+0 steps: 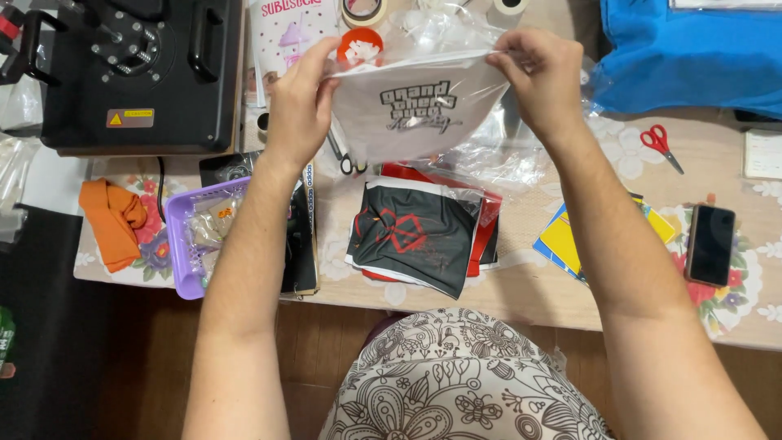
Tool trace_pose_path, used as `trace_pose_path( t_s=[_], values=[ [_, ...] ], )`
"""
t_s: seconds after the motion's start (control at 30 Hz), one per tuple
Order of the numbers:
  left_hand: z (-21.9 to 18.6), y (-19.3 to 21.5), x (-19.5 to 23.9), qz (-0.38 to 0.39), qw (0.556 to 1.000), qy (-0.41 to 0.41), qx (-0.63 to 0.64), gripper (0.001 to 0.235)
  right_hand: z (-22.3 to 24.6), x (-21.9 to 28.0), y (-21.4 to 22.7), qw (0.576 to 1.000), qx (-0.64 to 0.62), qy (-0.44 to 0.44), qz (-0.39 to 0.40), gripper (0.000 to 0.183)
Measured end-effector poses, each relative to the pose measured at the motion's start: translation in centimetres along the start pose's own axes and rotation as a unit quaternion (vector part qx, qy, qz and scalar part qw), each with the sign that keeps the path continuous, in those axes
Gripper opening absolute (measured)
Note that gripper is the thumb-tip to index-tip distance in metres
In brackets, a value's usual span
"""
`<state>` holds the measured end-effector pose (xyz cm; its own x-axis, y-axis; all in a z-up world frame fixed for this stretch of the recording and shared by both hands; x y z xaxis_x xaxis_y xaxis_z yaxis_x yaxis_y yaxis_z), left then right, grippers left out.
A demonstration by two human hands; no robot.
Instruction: The person places printed clothing items into plastic bags, smooths the bags by hand, and seals them.
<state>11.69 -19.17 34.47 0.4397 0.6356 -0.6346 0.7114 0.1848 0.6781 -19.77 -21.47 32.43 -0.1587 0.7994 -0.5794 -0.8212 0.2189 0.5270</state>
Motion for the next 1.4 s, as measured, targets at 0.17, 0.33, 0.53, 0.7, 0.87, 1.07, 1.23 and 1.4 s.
trace_pose_path(
  t_s=[0.17,0.33,0.53,0.7,0.87,1.07,1.23,1.4],
  values=[
    [-2.9,-2.7,6.6,-0.087,0.979,-0.115,-0.144,0.036,1.4,6.9,0.9,0.988,0.080,0.107,-0.074,0.010],
    [0.4,-14.6,22.3,-0.053,0.981,-0.106,-0.154,0.028,-4.5,19.6,-5.5,0.979,0.176,0.091,-0.046,0.007],
    [-0.2,-22.3,33.7,0.147,0.983,-0.048,-0.097,0.015,-10.6,31.3,-11.8,0.973,0.169,-0.001,0.158,0.016],
    [-4.4,-18.9,31.7,0.135,0.985,-0.069,-0.087,0.016,-10.6,34.4,-11.0,0.960,0.181,-0.041,0.209,0.014],
    [-4.5,-16.9,30.7,0.059,0.974,0.207,0.075,0.033,-9.8,34.9,-8.8,0.953,0.151,-0.171,0.200,0.023],
    [3.2,-22.8,35.4,-0.026,0.790,0.555,0.259,0.037,-9.3,31.9,-8.9,0.895,0.032,-0.435,0.092,0.020],
    [5.9,-25.2,34.7,-0.089,0.691,0.628,0.347,0.049,-12.2,31.9,-11.0,0.810,0.029,-0.578,0.098,0.059],
    [3.9,-22.7,32.4,-0.128,0.643,0.667,0.354,0.052,-14.5,33.1,-11.6,0.792,-0.019,-0.611,0.015,0.029]
  ],
)
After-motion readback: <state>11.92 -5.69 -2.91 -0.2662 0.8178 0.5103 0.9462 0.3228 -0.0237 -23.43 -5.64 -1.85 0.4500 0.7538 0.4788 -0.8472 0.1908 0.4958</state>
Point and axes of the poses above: each hand's wrist, its own x-axis away from the middle knuckle, its own y-axis out of the back of the hand, z = x × y, the point moved 5 cm from there along -x, towards the middle knuckle, and after that the axes turned 7 degrees about -y, right-handed, at the moved point
